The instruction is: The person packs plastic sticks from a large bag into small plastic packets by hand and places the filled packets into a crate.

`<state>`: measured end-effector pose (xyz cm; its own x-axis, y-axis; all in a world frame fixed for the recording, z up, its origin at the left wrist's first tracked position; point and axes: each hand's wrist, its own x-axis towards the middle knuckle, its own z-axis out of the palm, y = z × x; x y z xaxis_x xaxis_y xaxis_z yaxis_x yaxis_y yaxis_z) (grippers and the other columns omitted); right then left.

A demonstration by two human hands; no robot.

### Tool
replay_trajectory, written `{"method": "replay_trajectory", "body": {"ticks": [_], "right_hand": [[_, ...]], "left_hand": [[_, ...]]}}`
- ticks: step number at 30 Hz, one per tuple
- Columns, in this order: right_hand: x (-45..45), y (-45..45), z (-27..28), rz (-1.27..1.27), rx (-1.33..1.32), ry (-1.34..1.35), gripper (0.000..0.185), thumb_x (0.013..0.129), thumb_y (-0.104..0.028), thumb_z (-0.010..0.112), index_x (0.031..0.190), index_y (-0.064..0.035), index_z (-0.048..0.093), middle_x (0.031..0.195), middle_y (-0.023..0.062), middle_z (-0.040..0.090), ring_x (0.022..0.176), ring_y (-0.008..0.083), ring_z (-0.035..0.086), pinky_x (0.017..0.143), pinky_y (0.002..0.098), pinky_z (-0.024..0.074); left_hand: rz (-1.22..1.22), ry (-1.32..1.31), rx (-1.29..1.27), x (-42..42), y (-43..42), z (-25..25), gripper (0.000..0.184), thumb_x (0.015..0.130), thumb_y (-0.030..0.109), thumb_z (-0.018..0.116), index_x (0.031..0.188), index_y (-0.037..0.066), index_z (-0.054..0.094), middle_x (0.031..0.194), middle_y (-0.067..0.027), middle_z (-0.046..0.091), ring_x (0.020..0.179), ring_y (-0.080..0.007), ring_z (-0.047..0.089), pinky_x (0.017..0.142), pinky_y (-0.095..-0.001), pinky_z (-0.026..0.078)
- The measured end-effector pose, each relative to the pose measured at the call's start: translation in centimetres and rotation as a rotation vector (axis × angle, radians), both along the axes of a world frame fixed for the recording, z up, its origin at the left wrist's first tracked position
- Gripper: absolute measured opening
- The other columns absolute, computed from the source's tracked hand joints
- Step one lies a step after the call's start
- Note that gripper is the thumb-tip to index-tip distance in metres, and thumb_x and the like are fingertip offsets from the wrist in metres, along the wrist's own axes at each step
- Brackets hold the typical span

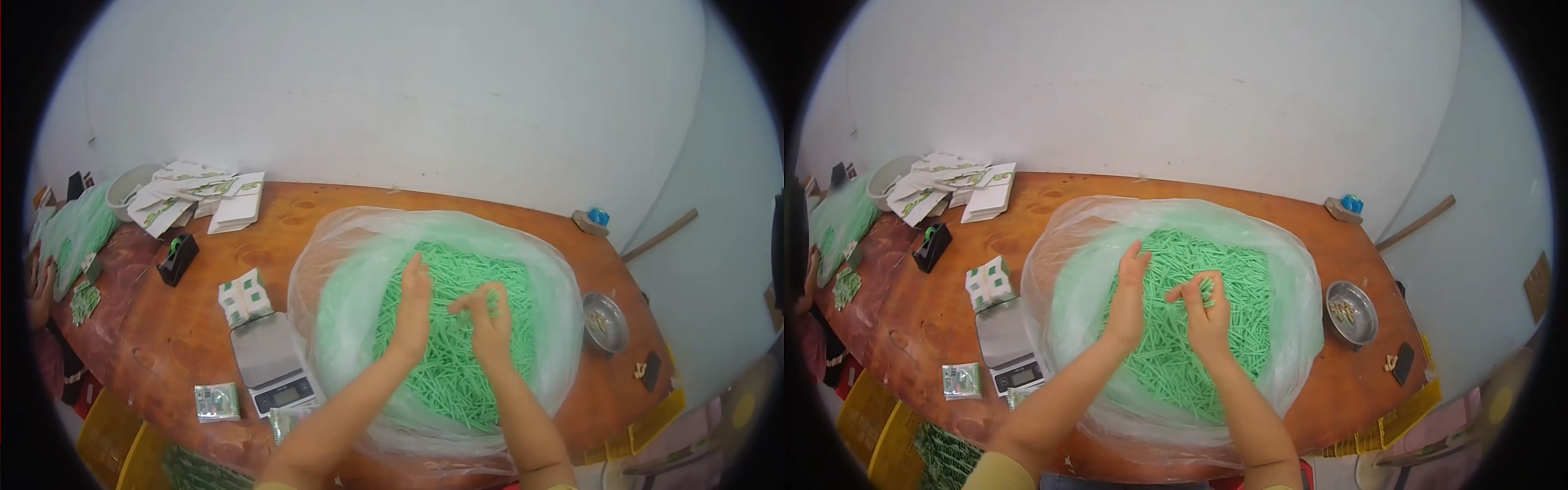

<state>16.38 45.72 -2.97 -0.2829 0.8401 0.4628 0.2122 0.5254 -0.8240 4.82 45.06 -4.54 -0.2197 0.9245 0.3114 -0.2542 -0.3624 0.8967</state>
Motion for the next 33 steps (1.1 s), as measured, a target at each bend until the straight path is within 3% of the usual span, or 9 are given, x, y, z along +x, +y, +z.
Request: {"method": "replay_trajectory", "body": {"ticks": [2,7,9,14,16,17,22,27,33], "right_hand": [[-2.1,-0.7,-1.9,-0.037,0.138,0.361,0.012,0.091,-0.015,0.049,0.088,-0.0056,0.043,0.080,0.0084,0.064,0.069,0.0080,0.053,0.062,0.0242,0.0426],[-0.1,0.2,-3.3,0.064,0.198,0.233,0.016,0.089,-0.017,0.055,0.090,-0.0058,0.043,0.073,0.0056,0.061,0.055,0.0100,0.051,0.052,0.0247,0.0412],[1.8,0.4,-4.1,0.026,0.187,-0.005,0.018,0.087,-0.017,0.058,0.090,-0.0059,0.045,0.069,0.0052,0.059,0.052,0.0098,0.049,0.049,0.0246,0.0398],[1.7,0.1,-5.5,0.016,0.380,-0.206,0.017,0.080,-0.017,0.067,0.082,-0.0047,0.055,0.060,0.0049,0.056,0.044,0.0114,0.045,0.044,0.0251,0.0355],[1.7,-0.4,-5.2,0.076,0.200,-0.205,0.016,0.079,-0.018,0.067,0.078,-0.0039,0.059,0.064,0.0051,0.059,0.045,0.0146,0.047,0.045,0.0268,0.0372],[1.8,-0.7,-5.2,0.075,0.119,-0.223,0.017,0.079,-0.018,0.067,0.076,-0.0036,0.060,0.067,0.0054,0.061,0.046,0.0159,0.048,0.045,0.0274,0.0381],[1.8,-0.8,-5.6,0.149,0.393,-0.274,0.016,0.077,-0.019,0.068,0.076,-0.0040,0.062,0.069,0.0066,0.063,0.044,0.0130,0.048,0.044,0.0245,0.0361],[2.4,-1.0,-5.2,0.127,0.131,-0.289,0.018,0.079,-0.021,0.068,0.076,-0.0044,0.061,0.066,0.0050,0.061,0.045,0.0110,0.048,0.045,0.0241,0.0366],[2.4,-0.4,-5.8,0.141,0.060,-0.102,0.016,0.080,-0.020,0.067,0.078,-0.0050,0.061,0.060,0.0021,0.057,0.049,0.0085,0.047,0.046,0.0230,0.0359]], "left_hand": [[-0.295,-0.778,-0.209,3.0,-1.8,0.9,0.071,0.090,0.049,0.040,0.140,0.005,0.016,0.136,-0.0195,0.032,0.127,-0.0265,0.030,0.104,-0.0406,0.026],[-0.206,-0.136,-0.175,-1.2,-5.3,0.5,0.063,0.091,0.040,0.047,0.137,0.002,0.026,0.134,-0.0206,0.036,0.126,-0.0284,0.032,0.101,-0.0366,0.029],[0.213,0.635,0.149,-6.5,-11.2,1.7,0.049,0.087,0.031,0.056,0.126,0.003,0.045,0.125,-0.0196,0.047,0.115,-0.0294,0.045,0.095,-0.0351,0.036],[0.727,1.024,-0.723,-11.8,-22.1,-4.0,0.031,0.079,0.012,0.058,0.108,0.000,0.057,0.107,-0.0178,0.056,0.091,-0.0285,0.057,0.078,-0.0377,0.043],[0.552,1.732,0.009,-13.4,-25.6,-9.3,0.030,0.074,0.011,0.058,0.101,-0.001,0.059,0.103,-0.0176,0.057,0.093,-0.0302,0.057,0.074,-0.0403,0.044],[0.563,1.782,-0.005,-13.2,-26.3,-9.2,0.029,0.072,0.011,0.058,0.099,-0.001,0.059,0.102,-0.0172,0.058,0.093,-0.0304,0.057,0.073,-0.0415,0.044],[0.362,1.717,0.163,-13.0,-26.0,-12.0,0.029,0.068,0.009,0.057,0.094,-0.002,0.059,0.098,-0.0165,0.058,0.096,-0.0314,0.057,0.075,-0.0439,0.046],[0.217,1.564,0.091,-13.7,-26.0,-11.7,0.022,0.064,0.004,0.059,0.086,-0.002,0.059,0.090,-0.0162,0.056,0.090,-0.0331,0.057,0.074,-0.0383,0.048],[0.470,1.328,0.046,-13.4,-25.0,-10.5,0.015,0.059,-0.003,0.062,0.070,0.001,0.053,0.081,-0.0130,0.054,0.076,-0.0304,0.057,0.067,-0.0371,0.047]]}}
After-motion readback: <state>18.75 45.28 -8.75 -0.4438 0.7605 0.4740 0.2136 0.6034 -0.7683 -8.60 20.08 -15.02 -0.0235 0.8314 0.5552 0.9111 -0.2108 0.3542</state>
